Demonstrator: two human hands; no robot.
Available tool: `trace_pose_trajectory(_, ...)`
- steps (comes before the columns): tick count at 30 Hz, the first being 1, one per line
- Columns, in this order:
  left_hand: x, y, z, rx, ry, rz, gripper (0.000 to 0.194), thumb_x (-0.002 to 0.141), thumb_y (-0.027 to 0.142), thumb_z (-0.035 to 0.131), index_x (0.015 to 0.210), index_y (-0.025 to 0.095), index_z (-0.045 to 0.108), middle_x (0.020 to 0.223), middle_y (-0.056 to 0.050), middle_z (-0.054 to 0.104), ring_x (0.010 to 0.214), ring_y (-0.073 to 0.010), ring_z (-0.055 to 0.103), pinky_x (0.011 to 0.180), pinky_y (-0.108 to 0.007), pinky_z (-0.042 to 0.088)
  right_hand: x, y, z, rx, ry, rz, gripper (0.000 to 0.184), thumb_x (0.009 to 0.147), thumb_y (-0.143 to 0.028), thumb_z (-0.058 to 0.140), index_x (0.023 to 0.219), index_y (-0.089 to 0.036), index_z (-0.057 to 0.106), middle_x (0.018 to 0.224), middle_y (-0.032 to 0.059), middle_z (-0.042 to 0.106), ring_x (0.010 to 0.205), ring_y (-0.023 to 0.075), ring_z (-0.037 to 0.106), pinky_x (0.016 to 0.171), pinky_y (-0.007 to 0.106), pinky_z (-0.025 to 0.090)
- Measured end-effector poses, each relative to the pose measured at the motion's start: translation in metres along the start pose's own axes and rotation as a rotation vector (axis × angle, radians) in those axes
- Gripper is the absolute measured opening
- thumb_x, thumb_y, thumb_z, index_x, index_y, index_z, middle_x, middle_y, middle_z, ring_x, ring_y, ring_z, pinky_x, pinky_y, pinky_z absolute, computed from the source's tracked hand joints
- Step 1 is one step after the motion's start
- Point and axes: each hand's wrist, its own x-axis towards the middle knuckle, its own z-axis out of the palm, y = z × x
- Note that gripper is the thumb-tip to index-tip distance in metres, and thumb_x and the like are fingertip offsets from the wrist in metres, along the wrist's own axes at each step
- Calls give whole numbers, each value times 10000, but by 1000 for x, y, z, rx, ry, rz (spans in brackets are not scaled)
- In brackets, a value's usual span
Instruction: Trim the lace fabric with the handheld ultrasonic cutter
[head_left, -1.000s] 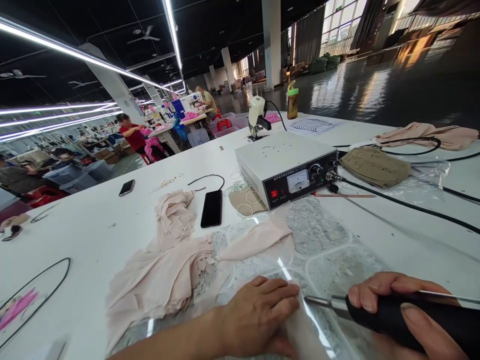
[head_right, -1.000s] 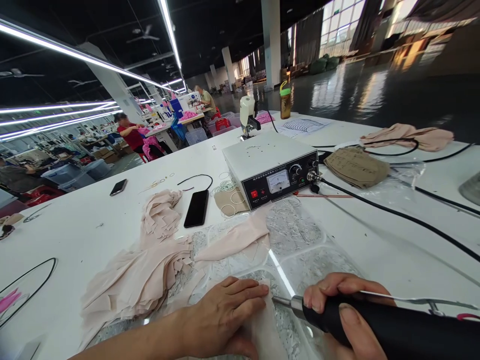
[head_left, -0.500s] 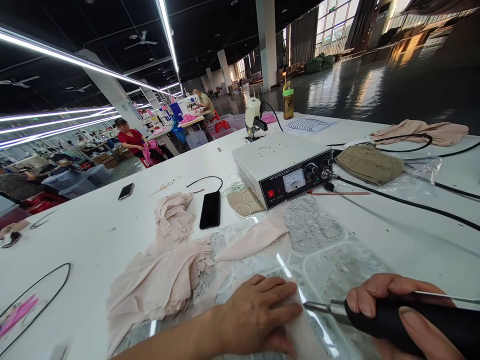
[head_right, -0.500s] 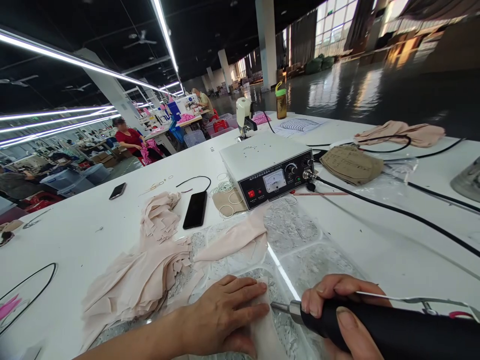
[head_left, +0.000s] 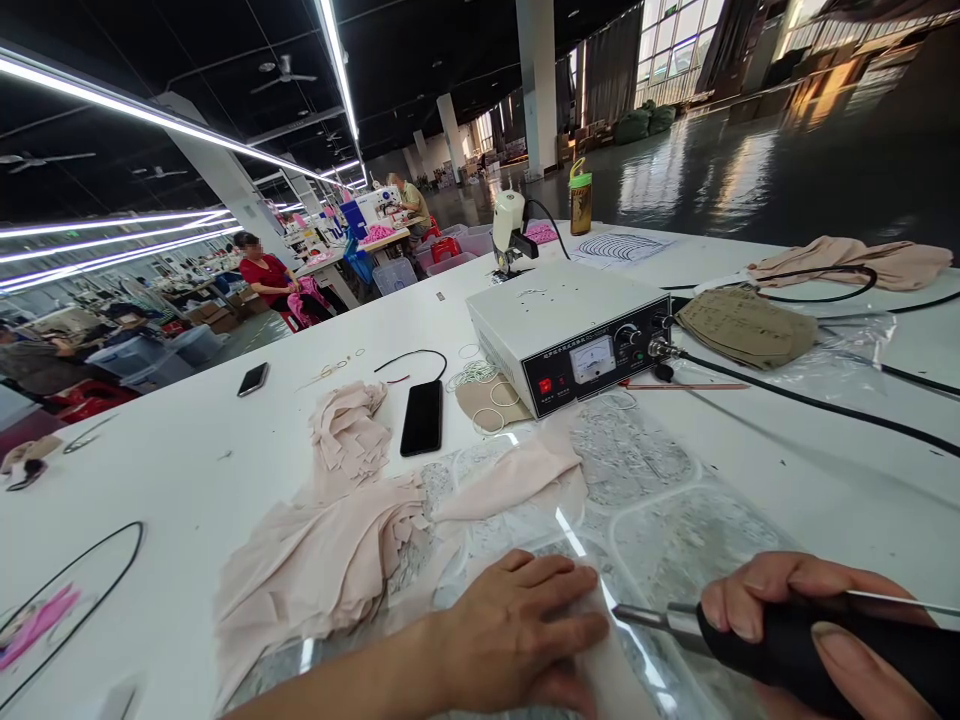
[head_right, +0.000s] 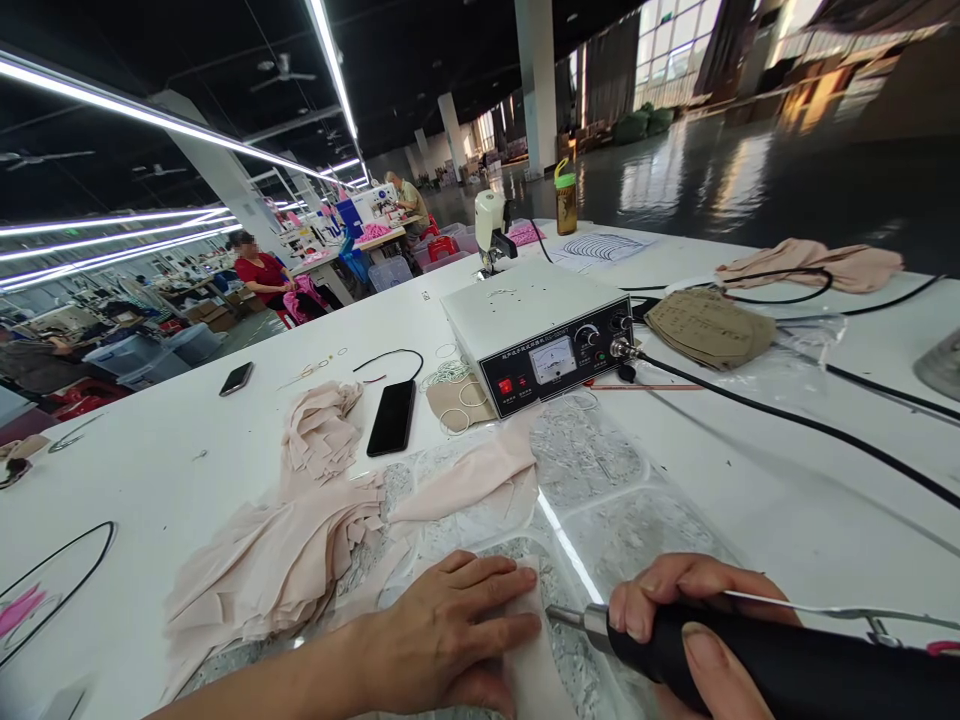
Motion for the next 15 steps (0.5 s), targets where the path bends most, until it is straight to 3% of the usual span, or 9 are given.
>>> trace_pose_trajectory(5, 0, 0, 0, -2, -25, -6, 630, 977, 679, 453, 1348, 177, 540, 1417, -98, 573, 1291, -215, 536, 951, -308, 460, 0, -3, -2, 17, -55, -44, 219, 856, -431, 719, 948, -274, 597, 737, 43, 486, 562, 208, 486, 505, 390, 538)
trace_pose_trajectory(9, -1, -1, 0, 5, -15, -1, 561, 966, 682, 476, 1300, 246, 592, 1438, -74, 553, 1274, -222, 550, 932, -311, 464, 0, -5, 0, -1, -91, -34, 236, 852, -447, 739, 933, -283, 589, 737, 36, 494, 565, 210, 497, 517, 394, 542)
trace_pose_trajectory(15, -1, -2, 1, -13, 8, 3, 496, 974, 668, 477, 1273, 300, 623, 1447, -63, 543, 1258, -227, 561, 930, -312, 455, 6, -12, 25, 4, -43, -35, 255, 793, -392, 798, 888, -268, 596, 756, 26, 514, 564, 194, 519, 532, 380, 567)
